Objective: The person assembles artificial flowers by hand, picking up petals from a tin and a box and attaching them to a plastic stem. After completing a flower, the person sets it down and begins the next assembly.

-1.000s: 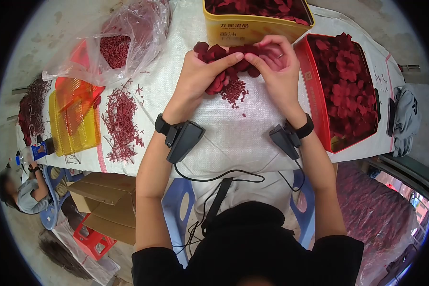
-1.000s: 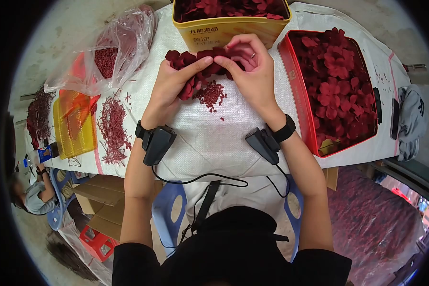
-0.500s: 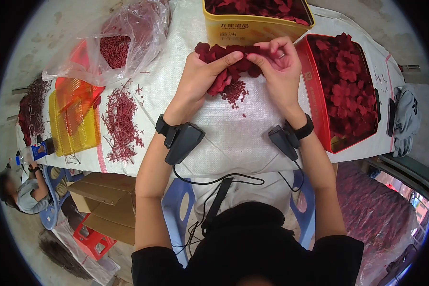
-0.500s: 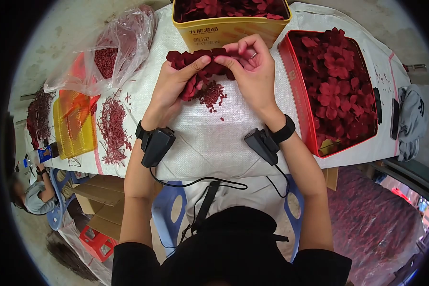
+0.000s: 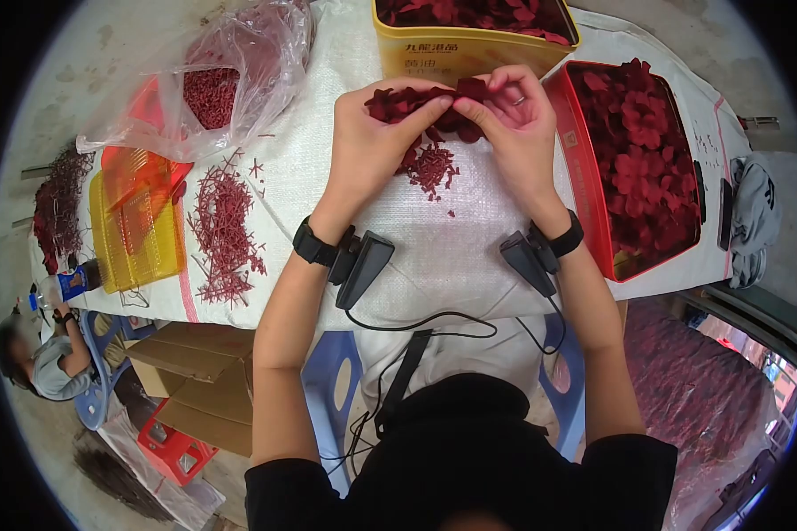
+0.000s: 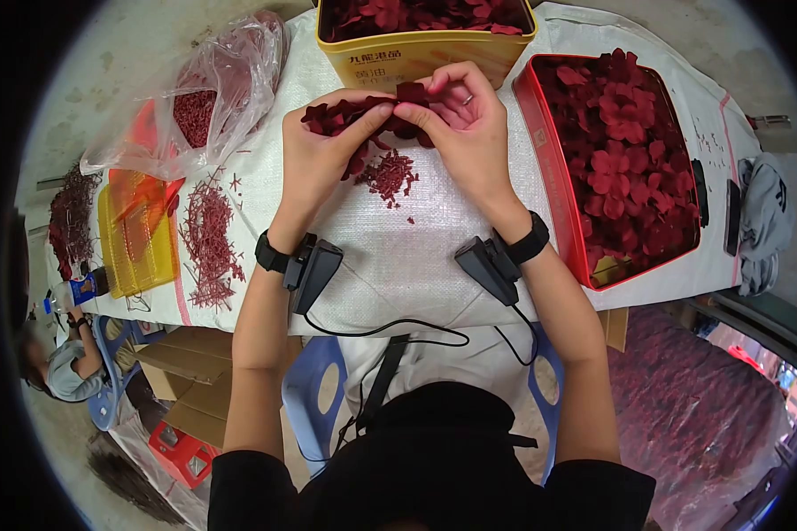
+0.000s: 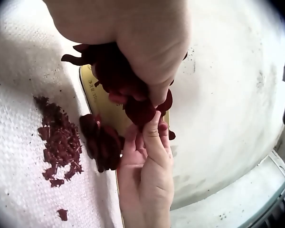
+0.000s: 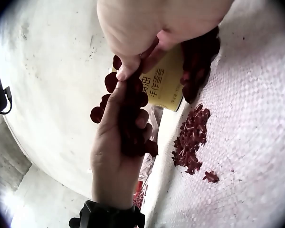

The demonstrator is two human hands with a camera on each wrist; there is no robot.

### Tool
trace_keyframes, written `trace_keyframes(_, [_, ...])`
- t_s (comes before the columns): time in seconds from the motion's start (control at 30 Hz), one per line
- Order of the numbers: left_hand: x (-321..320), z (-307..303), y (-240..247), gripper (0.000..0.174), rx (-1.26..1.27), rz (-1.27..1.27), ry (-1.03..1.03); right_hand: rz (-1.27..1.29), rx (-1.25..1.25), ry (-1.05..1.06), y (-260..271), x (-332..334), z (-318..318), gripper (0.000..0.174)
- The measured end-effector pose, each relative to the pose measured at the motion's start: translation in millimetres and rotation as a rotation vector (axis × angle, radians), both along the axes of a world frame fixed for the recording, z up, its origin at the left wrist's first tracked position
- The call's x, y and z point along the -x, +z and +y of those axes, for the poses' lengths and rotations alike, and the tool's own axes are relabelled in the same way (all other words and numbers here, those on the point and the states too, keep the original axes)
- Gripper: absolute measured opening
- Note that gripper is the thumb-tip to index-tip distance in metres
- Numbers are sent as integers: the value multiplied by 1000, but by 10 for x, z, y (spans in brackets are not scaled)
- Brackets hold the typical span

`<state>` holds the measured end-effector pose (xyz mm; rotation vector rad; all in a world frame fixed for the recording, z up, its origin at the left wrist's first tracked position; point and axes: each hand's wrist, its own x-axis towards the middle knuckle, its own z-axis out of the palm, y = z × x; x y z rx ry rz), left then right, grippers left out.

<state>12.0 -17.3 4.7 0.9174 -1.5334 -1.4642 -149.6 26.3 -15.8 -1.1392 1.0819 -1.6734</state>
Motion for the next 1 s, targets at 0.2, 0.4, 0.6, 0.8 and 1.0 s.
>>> trace_keyframes(0.2, [22,-5,-61,18,97,65,-2,6,-21,-4,6,1,11,31])
trace_keyframes(0.4, [-7,17,34,20,-4,32,-39,204,72,-110,-5,-10,16,27])
trace_keyframes(0.6, [1,10,31,20,-43,3,-42,280,68,-191,3,-11,30,24])
trace_keyframes(0.8, [2,2,46,18,-98,-18,-17,171,46,-161,33,-8,31,26])
trace_keyframes(1.0, [0,-15,-64,21,39,-1,-37,263,61,-142,31,-2,30,29])
